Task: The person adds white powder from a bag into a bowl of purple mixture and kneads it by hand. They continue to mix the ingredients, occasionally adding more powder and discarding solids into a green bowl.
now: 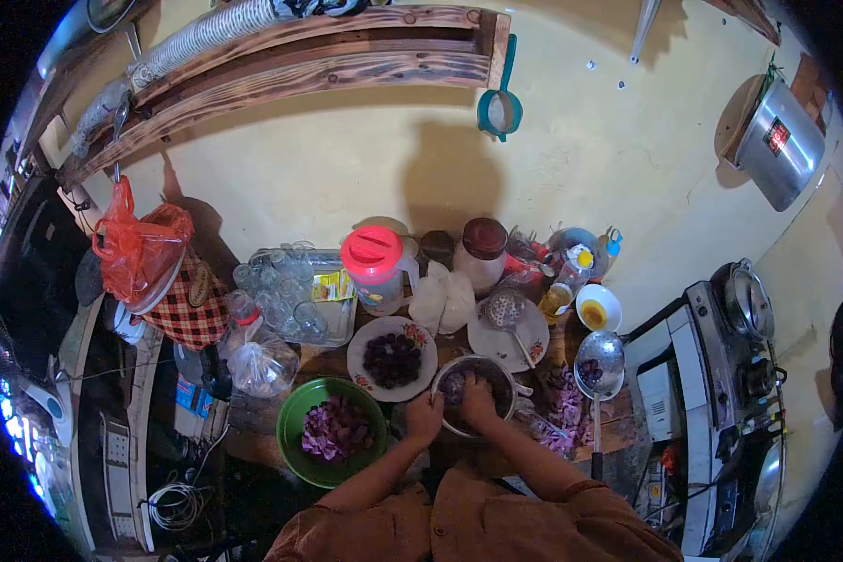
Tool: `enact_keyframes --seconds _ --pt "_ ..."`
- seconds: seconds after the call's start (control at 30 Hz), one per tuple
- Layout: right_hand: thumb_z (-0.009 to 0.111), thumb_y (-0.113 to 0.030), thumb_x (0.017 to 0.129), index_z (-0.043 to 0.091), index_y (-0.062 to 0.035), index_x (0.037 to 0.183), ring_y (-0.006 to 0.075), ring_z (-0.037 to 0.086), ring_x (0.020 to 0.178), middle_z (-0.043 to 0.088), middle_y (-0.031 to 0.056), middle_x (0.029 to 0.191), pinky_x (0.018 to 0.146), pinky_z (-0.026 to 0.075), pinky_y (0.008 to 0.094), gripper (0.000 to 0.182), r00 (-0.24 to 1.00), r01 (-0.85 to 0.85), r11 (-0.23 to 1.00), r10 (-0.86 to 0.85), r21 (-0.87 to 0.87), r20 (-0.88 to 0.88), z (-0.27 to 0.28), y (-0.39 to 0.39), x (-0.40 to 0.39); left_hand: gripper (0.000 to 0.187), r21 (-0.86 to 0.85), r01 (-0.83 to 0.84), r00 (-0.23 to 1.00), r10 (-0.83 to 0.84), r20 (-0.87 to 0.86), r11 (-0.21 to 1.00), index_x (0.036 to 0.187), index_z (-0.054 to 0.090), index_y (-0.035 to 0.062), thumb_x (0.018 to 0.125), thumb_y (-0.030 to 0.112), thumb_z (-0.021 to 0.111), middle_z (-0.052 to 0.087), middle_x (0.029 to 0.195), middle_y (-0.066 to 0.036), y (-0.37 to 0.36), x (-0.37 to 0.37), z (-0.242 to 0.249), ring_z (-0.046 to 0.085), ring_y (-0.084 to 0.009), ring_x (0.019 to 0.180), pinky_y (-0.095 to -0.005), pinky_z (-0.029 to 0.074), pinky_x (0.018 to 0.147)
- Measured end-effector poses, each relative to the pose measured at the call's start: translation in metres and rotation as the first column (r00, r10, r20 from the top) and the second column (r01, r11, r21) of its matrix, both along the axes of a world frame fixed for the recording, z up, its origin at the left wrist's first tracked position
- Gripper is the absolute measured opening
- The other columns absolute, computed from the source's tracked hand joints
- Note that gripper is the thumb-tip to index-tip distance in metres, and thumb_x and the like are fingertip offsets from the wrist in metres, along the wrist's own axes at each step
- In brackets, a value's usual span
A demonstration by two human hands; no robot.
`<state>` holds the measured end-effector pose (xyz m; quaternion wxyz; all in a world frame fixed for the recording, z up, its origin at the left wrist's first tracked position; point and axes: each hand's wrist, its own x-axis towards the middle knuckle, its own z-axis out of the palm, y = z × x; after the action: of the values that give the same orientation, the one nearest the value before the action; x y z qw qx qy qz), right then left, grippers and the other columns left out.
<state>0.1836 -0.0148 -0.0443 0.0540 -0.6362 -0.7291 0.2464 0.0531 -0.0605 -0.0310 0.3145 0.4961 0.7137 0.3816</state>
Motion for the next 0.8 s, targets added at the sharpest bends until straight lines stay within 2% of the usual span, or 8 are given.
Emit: enact_keyframes --seconds 0.2,0.3,0.4,0.43,0.5,0.63,0.7,0.8 --pt "0.065 -0.017 0.070 0.042 0.0023 0.109 0.0419 0.057 0.085 0.058 0.0246 0.090 0.076 0.048 0.0468 0.050 0.998 0.027 0.998 -0.024 -0.057 0.057 -0.025 0.028 0.002 0.033 0.046 -0.003 1.000 0.004 -0.023 0.999 0.076 0.058 -0.0018 0.082 0.030 0.052 0.055 0.066 -0.022 0.004 -0.002 -0.020 0.055 -0.0408 0.065 -0.0457 0.040 0.059" --pt "0.063 -0.017 0.071 0.043 -0.0003 0.110 0.0413 0.058 0.085 0.060 0.0219 0.088 0.075 0.048 0.0461 0.047 1.000 -0.019 0.999 0.019 0.026 0.001 -0.019 0.027 0.014 0.034 0.023 -0.001 0.998 0.002 -0.057 1.000 0.077 0.058 -0.0022 0.082 0.030 0.051 0.055 0.067 -0.023 0.004 -0.003 -0.014 0.055 -0.0408 0.065 -0.0457 0.041 0.059" --pt "0.064 -0.017 0.069 0.041 -0.0021 0.113 0.0417 0.057 0.087 0.059 0.0226 0.090 0.079 0.046 0.0466 0.052 0.983 0.182 0.983 -0.182 -0.008 -0.020 0.053 0.012 0.013 0.034 -0.005 0.000 0.997 0.000 -0.080 1.000 0.077 0.058 -0.0024 0.083 0.030 0.051 0.055 0.067 -0.023 0.007 -0.003 -0.014 0.054 -0.0411 0.066 -0.0457 0.041 0.060" --pt "0.064 -0.017 0.069 0.041 -0.0021 0.113 0.0417 0.057 0.087 0.059 0.0226 0.090 0.079 0.046 0.0466 0.052 0.983 0.180 0.984 -0.181 -0.010 -0.018 0.047 0.011 0.018 0.034 -0.012 0.007 0.996 -0.008 -0.089 1.000 0.077 0.058 -0.0023 0.083 0.030 0.050 0.055 0.068 -0.023 0.006 -0.004 -0.016 0.054 -0.0413 0.066 -0.0456 0.041 0.060" --pt "0.068 -0.018 0.067 0.031 -0.0043 0.126 0.0408 0.056 0.089 0.058 0.0241 0.090 0.083 0.042 0.0468 0.071 0.994 -0.066 0.941 0.089 0.331 -0.056 0.036 0.003 0.032 0.033 -0.035 0.031 0.997 -0.033 -0.070 0.999 0.076 0.058 -0.0024 0.083 0.029 0.051 0.055 0.068 -0.024 0.004 -0.004 -0.019 0.054 -0.0414 0.067 -0.0458 0.041 0.061" --pt "0.072 -0.021 0.065 0.019 -0.0043 0.136 0.0390 0.055 0.089 0.058 0.0244 0.090 0.085 0.041 0.0451 0.089 0.949 -0.315 0.888 0.307 0.334 0.078 0.064 -0.024 0.039 0.031 0.051 0.057 0.996 -0.054 -0.066 0.997 0.074 0.058 -0.0023 0.082 0.027 0.052 0.055 0.068 -0.024 0.003 -0.002 -0.014 0.055 -0.0416 0.069 -0.0462 0.041 0.062" --pt "0.072 -0.028 0.066 0.011 0.0003 0.137 0.0413 0.054 0.093 0.054 0.0274 0.108 0.082 0.044 0.0426 0.098 0.884 -0.263 0.965 0.238 -0.006 -0.403 0.102 -0.017 0.043 0.031 0.029 0.054 0.996 -0.052 -0.069 0.998 0.074 0.058 -0.0024 0.082 0.027 0.052 0.055 0.068 -0.024 0.004 -0.004 -0.016 0.055 -0.0418 0.070 -0.0462 0.042 0.062" --pt "0.069 -0.034 0.069 0.025 0.0022 0.133 0.0363 0.054 0.095 0.059 0.0223 0.095 0.089 0.040 0.0394 0.085 0.971 -0.070 0.986 0.032 -0.154 -0.236 0.081 0.004 0.038 0.032 0.031 0.058 0.997 -0.057 -0.045 0.998 0.074 0.058 -0.0028 0.082 0.027 0.051 0.055 0.069 -0.025 0.003 -0.001 -0.017 0.055 -0.0423 0.069 -0.0459 0.042 0.062"
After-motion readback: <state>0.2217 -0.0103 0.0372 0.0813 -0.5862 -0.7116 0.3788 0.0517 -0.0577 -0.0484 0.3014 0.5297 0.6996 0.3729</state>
